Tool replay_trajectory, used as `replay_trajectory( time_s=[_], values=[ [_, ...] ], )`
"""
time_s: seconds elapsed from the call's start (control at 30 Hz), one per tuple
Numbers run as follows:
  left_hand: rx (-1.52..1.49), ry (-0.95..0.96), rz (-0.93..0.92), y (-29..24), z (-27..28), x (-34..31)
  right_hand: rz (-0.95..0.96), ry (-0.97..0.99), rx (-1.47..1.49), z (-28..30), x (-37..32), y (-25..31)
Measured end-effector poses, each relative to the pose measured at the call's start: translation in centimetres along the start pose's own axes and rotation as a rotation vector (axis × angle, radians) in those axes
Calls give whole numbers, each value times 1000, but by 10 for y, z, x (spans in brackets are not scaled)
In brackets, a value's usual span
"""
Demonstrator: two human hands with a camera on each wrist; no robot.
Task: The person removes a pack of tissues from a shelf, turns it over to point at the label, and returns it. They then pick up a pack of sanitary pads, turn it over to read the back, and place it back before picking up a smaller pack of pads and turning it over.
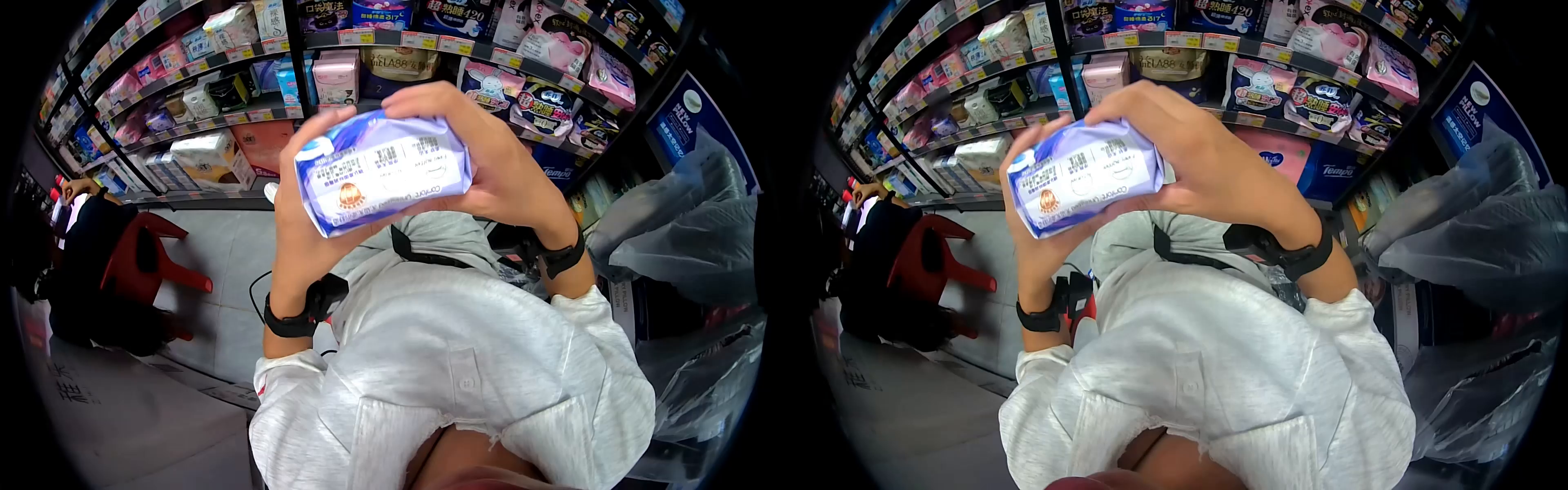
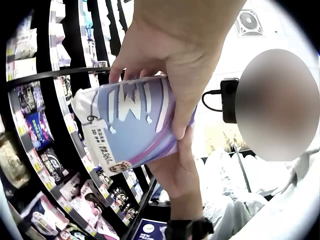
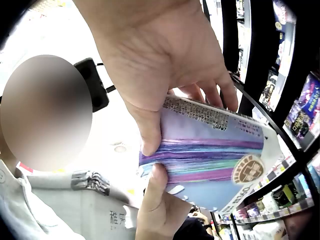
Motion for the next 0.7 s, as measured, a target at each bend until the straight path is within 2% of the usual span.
replay_trajectory(
  time_s=[0.03,0.1,0.13,0.2,0.37,0.47,0.53,0.57,0.63,0.67,0.7],
  values=[
    [50,30,-73,-6,-2,1,5,-4,-4,0,0,-1],
    [36,0,-65,-2,2,1,65,-18,-33,-2,-2,1],
    [82,12,-111,-4,4,2,59,-94,-20,-1,-2,2],
    [120,-9,-194,-8,5,3,84,-102,-60,-3,-2,4],
    [124,17,-246,-17,5,1,123,-96,-126,-4,-7,10],
    [34,12,-212,-17,6,0,161,-66,-28,-10,-12,8],
    [-88,48,-194,-15,5,-1,131,-307,270,-1,-17,3],
    [-84,46,-194,-16,4,-2,134,-306,274,-2,-17,2],
    [-409,-108,5,-4,7,-5,-16,-198,325,-12,-16,-11],
    [-480,-152,148,3,5,-7,-115,-161,262,-19,-20,-16],
    [-543,-166,196,5,0,-6,-208,-163,324,-24,-23,-27]
  ],
)
Point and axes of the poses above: each hand's wrist, its own x-axis towards the middle knuckle, its own z-axis out of the back of the hand, y = z × x, the point moved 8 cm from there along x, towards the middle knuckle, and after that the axes turned 3 degrees about -z, right-handed, at the moved point
